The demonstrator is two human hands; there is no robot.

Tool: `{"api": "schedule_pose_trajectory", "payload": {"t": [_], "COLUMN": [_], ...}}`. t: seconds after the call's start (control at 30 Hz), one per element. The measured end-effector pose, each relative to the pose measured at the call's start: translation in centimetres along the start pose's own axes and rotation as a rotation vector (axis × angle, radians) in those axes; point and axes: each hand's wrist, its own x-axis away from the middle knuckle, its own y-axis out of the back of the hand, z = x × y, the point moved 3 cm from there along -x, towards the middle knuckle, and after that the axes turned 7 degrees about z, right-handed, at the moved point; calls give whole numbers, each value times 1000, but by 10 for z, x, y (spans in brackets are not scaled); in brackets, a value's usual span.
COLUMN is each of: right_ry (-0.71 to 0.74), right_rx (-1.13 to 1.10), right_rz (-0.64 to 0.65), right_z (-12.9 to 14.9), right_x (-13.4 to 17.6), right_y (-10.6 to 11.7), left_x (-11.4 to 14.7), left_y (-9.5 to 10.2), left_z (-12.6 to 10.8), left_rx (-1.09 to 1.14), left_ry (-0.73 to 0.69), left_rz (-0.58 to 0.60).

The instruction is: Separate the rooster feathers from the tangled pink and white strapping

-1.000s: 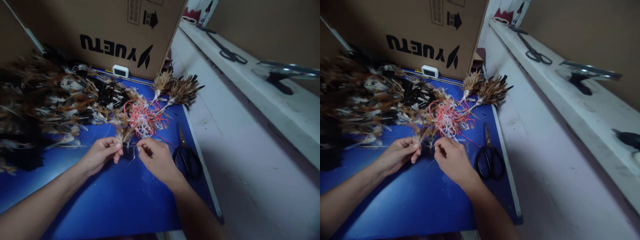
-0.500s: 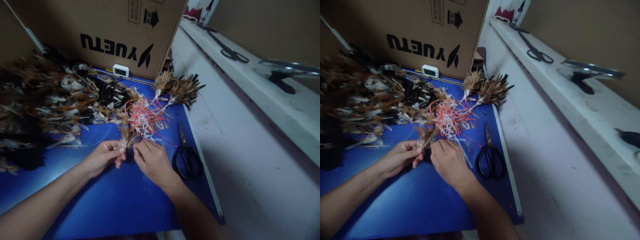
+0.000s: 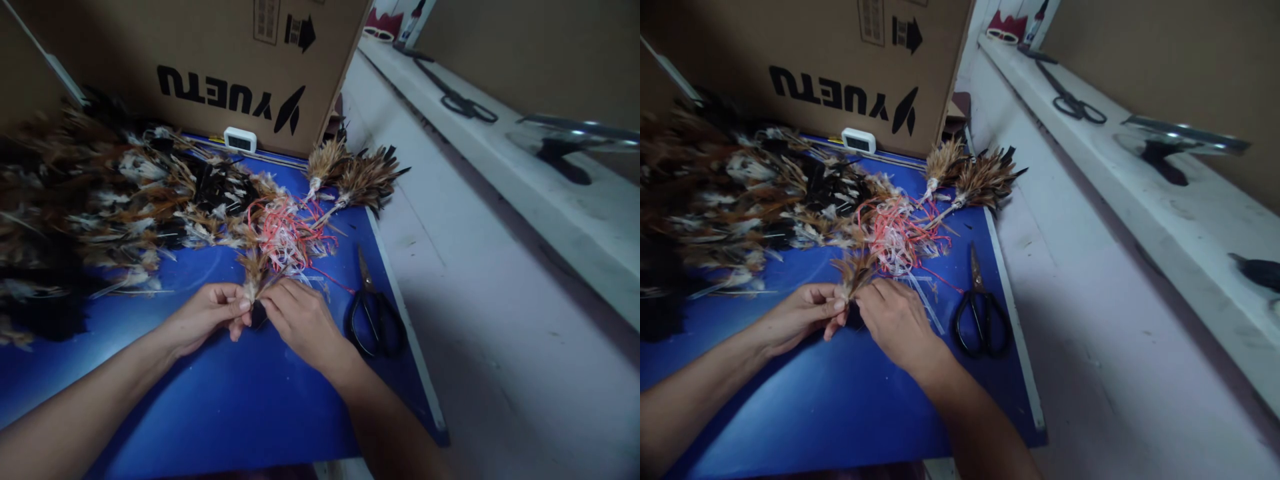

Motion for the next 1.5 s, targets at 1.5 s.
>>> {"api": "schedule_pose_trajectory", "payload": {"t": [1.5], "right_ry": [272], "right_rx": [-171], "right_rz": [-198], "right_z": [-2], "right_x": [-2], "right_y": [-3], "left_x": [4], "left_y": [1], "left_z": [1], "left_rx": [-35], "left_ry": [98], "left_rz": [117]}}
